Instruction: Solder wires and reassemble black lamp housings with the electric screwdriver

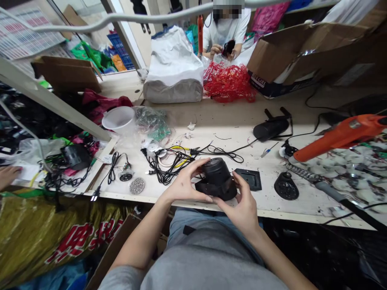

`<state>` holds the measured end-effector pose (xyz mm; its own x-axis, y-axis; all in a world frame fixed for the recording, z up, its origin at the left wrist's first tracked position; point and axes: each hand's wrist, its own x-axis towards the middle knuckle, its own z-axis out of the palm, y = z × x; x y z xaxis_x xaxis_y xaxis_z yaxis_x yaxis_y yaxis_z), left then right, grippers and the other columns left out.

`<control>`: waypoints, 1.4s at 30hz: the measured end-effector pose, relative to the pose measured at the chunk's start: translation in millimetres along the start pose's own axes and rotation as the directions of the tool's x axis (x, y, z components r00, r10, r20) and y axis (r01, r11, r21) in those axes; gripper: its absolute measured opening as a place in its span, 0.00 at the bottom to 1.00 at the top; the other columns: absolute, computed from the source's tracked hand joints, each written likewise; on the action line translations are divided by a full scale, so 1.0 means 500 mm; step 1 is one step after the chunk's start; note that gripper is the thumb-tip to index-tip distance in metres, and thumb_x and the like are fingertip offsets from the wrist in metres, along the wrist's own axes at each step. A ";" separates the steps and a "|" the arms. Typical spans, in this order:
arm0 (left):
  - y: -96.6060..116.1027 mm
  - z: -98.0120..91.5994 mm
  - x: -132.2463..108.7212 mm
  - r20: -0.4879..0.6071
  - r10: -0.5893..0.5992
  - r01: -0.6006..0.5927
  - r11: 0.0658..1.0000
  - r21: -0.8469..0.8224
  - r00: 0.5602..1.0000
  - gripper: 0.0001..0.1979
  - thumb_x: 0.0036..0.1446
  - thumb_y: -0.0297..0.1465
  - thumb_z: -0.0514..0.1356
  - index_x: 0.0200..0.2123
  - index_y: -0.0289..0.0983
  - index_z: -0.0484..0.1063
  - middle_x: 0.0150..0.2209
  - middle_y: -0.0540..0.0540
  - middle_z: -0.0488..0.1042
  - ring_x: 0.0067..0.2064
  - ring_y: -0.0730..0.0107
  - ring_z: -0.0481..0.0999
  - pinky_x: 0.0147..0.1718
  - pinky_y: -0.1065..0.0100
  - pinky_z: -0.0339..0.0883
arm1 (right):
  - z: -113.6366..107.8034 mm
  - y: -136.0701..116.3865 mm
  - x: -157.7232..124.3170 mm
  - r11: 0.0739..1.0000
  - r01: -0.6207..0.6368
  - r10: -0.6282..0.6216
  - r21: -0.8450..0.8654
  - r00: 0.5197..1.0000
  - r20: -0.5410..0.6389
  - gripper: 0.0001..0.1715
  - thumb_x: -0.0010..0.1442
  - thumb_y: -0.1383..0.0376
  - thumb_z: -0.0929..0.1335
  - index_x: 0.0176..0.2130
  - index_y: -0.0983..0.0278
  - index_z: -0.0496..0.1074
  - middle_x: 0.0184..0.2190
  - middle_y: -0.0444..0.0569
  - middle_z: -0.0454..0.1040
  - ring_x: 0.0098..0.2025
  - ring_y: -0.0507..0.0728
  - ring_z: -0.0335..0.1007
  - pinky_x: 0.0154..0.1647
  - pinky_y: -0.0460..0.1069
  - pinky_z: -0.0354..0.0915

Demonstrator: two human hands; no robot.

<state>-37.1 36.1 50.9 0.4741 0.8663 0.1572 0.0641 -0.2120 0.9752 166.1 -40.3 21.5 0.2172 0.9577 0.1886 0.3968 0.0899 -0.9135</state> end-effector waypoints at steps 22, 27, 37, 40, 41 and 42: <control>-0.027 0.122 0.094 -0.340 -0.113 0.204 0.948 0.245 0.934 0.41 0.45 0.41 0.74 0.60 0.41 0.65 0.59 0.39 0.67 0.55 0.57 0.73 0.55 0.56 0.69 | 0.046 0.026 0.009 0.800 -0.478 0.488 0.363 0.870 0.069 0.63 0.39 0.44 0.78 0.64 0.69 0.57 0.49 0.66 0.79 0.49 0.67 0.80 0.49 0.61 0.77; -0.037 0.119 0.054 -0.288 -0.075 0.189 0.901 0.390 0.955 0.38 0.41 0.36 0.77 0.57 0.42 0.69 0.54 0.42 0.70 0.60 0.52 0.70 0.61 0.51 0.64 | -0.026 -0.004 0.018 0.964 -0.266 0.259 0.004 0.942 0.213 0.34 0.50 0.48 0.75 0.51 0.64 0.74 0.39 0.57 0.83 0.38 0.65 0.82 0.37 0.57 0.79; 0.008 0.129 0.063 -0.118 -0.095 0.151 0.686 0.712 0.988 0.37 0.51 0.37 0.72 0.62 0.38 0.66 0.66 0.33 0.60 0.67 0.41 0.61 0.62 0.45 0.61 | -0.246 0.030 0.244 0.987 0.056 -0.143 -0.151 0.736 -0.662 0.52 0.46 0.64 0.74 0.65 0.69 0.55 0.60 0.68 0.67 0.57 0.63 0.72 0.57 0.62 0.70; 0.048 0.214 0.076 0.125 -0.006 -0.100 0.562 0.821 0.992 0.21 0.61 0.36 0.64 0.56 0.35 0.71 0.59 0.34 0.69 0.60 0.46 0.68 0.56 0.49 0.66 | -0.248 0.064 0.292 0.995 0.076 -0.097 -0.061 0.786 -0.610 0.47 0.46 0.64 0.73 0.61 0.69 0.56 0.58 0.66 0.70 0.54 0.61 0.75 0.56 0.59 0.70; 0.054 0.253 0.081 0.263 0.006 -0.222 0.555 0.802 0.965 0.16 0.63 0.35 0.62 0.52 0.35 0.73 0.55 0.35 0.73 0.56 0.50 0.71 0.53 0.52 0.68 | -0.248 0.069 0.299 0.995 0.063 -0.099 -0.080 0.781 -0.617 0.43 0.46 0.64 0.73 0.59 0.68 0.58 0.56 0.64 0.72 0.52 0.60 0.75 0.56 0.59 0.70; 0.054 0.294 0.086 0.412 0.023 -0.355 0.555 0.752 0.911 0.15 0.65 0.36 0.60 0.50 0.33 0.74 0.52 0.36 0.74 0.53 0.54 0.73 0.52 0.55 0.69 | -0.247 0.069 0.303 0.993 0.036 -0.100 -0.113 0.772 -0.628 0.39 0.47 0.65 0.73 0.56 0.67 0.61 0.53 0.62 0.75 0.50 0.61 0.76 0.56 0.59 0.69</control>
<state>114.1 1.4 61.2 0.7953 0.5977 0.1014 0.5280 -0.7651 0.3686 323.0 74.0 62.9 0.6879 0.5591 0.4628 0.5025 0.0932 -0.8595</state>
